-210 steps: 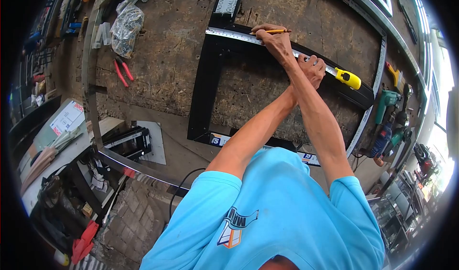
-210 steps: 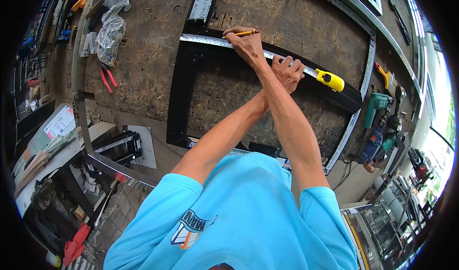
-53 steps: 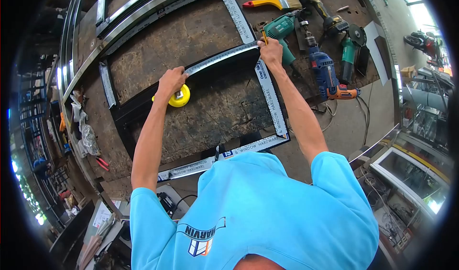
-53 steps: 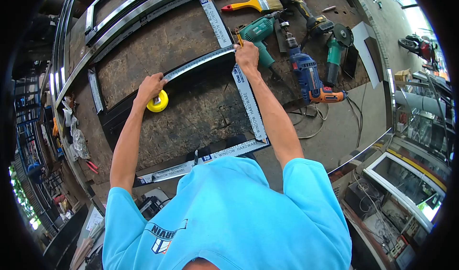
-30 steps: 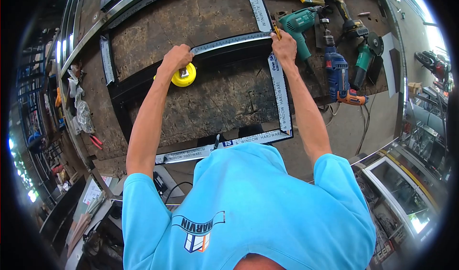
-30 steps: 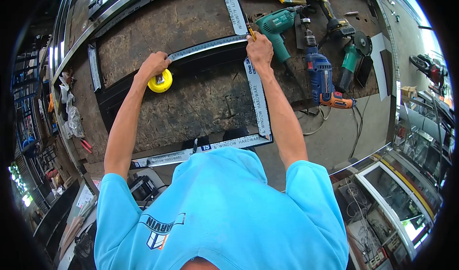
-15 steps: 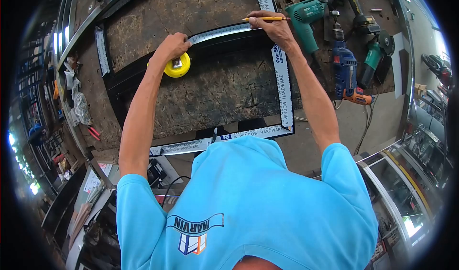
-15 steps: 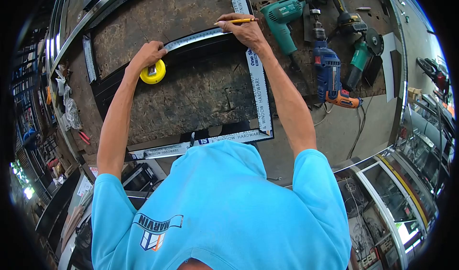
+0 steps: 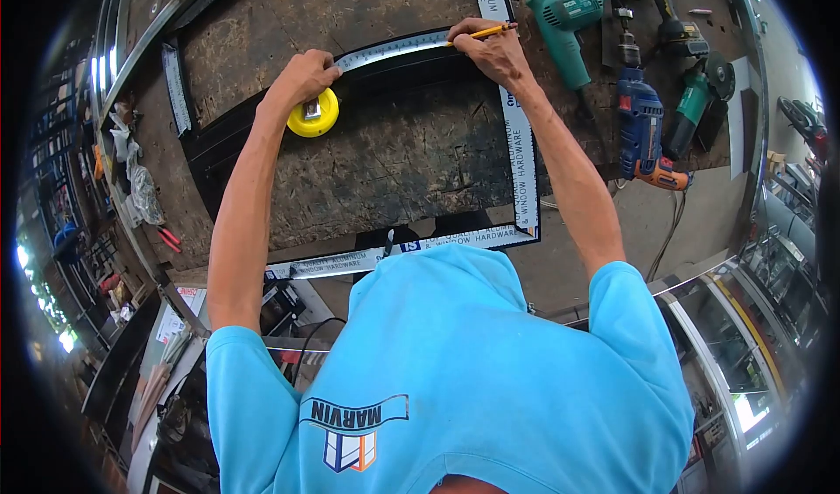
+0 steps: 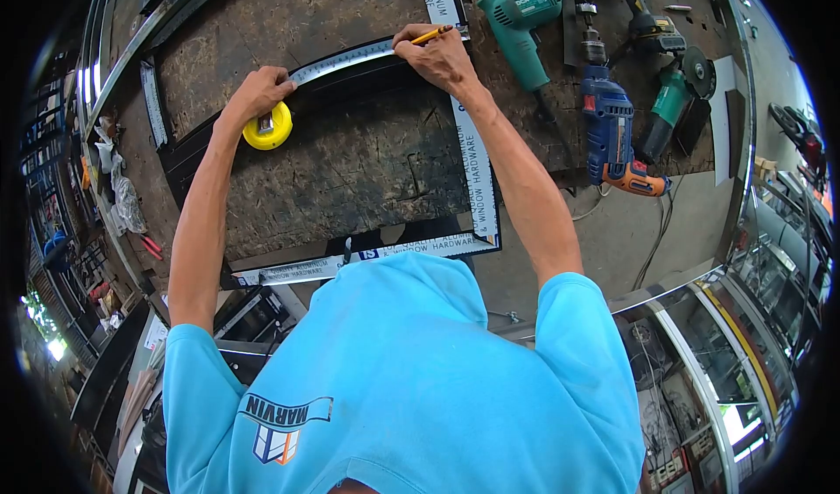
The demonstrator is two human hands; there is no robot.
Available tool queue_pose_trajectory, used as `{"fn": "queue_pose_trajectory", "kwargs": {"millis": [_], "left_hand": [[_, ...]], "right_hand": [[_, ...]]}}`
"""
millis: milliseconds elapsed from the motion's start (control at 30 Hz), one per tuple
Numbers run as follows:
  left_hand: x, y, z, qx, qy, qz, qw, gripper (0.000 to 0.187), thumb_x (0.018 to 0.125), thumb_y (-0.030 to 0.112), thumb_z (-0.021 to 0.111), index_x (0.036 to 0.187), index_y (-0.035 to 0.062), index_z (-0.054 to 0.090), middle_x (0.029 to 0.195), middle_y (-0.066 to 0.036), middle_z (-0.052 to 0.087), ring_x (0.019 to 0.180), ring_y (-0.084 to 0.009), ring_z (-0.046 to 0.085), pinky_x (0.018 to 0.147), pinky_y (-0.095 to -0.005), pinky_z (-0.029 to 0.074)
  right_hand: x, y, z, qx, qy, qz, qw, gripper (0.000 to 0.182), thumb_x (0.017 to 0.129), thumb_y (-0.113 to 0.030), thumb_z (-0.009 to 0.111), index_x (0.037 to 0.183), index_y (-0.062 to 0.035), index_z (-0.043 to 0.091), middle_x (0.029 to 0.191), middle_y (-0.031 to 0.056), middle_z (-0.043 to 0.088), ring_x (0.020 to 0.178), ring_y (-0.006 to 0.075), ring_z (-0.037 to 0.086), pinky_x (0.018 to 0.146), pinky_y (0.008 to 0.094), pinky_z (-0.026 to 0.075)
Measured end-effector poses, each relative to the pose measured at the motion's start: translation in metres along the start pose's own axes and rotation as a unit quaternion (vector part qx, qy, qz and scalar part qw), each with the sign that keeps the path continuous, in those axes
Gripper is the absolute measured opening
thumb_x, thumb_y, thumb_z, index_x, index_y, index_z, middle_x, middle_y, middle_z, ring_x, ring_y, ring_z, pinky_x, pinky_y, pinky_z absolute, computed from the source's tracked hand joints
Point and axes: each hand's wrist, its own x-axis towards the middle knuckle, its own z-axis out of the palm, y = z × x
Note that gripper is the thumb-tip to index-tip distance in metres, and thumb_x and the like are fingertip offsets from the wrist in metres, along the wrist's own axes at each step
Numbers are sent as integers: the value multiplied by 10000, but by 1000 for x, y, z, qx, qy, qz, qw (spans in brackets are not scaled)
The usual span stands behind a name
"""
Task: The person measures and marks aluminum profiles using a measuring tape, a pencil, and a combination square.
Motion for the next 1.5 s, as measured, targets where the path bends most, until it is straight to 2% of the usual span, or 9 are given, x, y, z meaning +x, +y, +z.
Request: {"fn": "queue_pose_trajectory", "kwargs": {"millis": [300, 367, 567, 633, 1067, 1167, 1233, 1333, 1500], "left_hand": [[4, -8, 5, 7, 6, 14, 1000, 326, 899, 280, 582, 1027, -8, 662, 931, -220, 682, 873, -355, 660, 795, -430, 494], [6, -13, 9, -10, 37, 31, 999, 311, 886, 273, 586, 949, -26, 646, 789, -165, 658, 704, -278, 615, 686, -394, 468], [4, -11, 8, -10, 31, 31, 999, 305, 891, 266, 581, 950, -26, 647, 792, -165, 656, 699, -270, 614, 684, -392, 469], [4, -11, 8, -8, 31, 32, 999, 306, 893, 267, 579, 948, -26, 648, 791, -163, 657, 699, -269, 613, 685, -393, 469], [0, -1, 1, 2, -1, -4, 1000, 324, 903, 274, 582, 1040, -7, 666, 935, -207, 688, 859, -340, 663, 789, -425, 499], [0, 0, 1, 6, 2, -2, 1000, 324, 904, 275, 581, 1046, -4, 668, 944, -208, 688, 868, -342, 663, 796, -428, 498], [4, -7, 4, -2, 15, 13, 1000, 325, 896, 279, 586, 1007, -17, 659, 872, -194, 674, 792, -313, 641, 740, -416, 482], [5, -13, 9, -8, 36, 36, 999, 331, 888, 285, 592, 969, -30, 650, 803, -184, 659, 717, -289, 620, 688, -407, 467], [-12, -2, 1, -38, 29, 105, 993, 329, 902, 308, 592, 950, -13, 646, 767, -162, 638, 739, -265, 625, 695, -386, 471]], "right_hand": [[-3, 13, 7, -146, 27, -118, 982, 98, 865, -140, 575, 861, -93, 661, 875, -2, 658, 692, 167, 627, 617, 262, 526], [-3, 15, 9, -168, 38, -143, 974, 90, 862, -137, 579, 860, -97, 659, 873, -3, 655, 695, 165, 625, 616, 261, 527], [-6, 5, 8, -64, 9, -13, 998, 112, 871, -166, 573, 854, -102, 663, 865, -5, 657, 686, 173, 622, 630, 257, 529], [-4, 10, 9, -130, 31, -111, 985, 156, 871, -205, 559, 858, -94, 668, 849, 4, 666, 673, 180, 621, 637, 261, 528], [-2, 10, 8, -96, 14, -63, 993, 169, 864, -207, 561, 861, -93, 685, 808, 18, 674, 641, 190, 614, 622, 260, 516], [0, 10, 5, -190, 35, -159, 968, 163, 849, -179, 576, 866, -73, 699, 771, 20, 672, 617, 149, 606, 607, 243, 505], [0, 4, -1, 158, 21, 83, 984, 169, 836, -139, 585, 864, -25, 707, 748, 42, 672, 627, 114, 605, 604, 233, 502], [-5, 4, -10, 383, 128, 89, 910, 177, 831, -111, 591, 851, 23, 705, 733, 67, 666, 666, 110, 618, 619, 227, 507], [-44, -8, -49, 424, 223, 113, 871, 170, 865, -74, 584, 928, 50, 683, 810, 107, 674, 707, 155, 647, 687, 254, 532]]}}
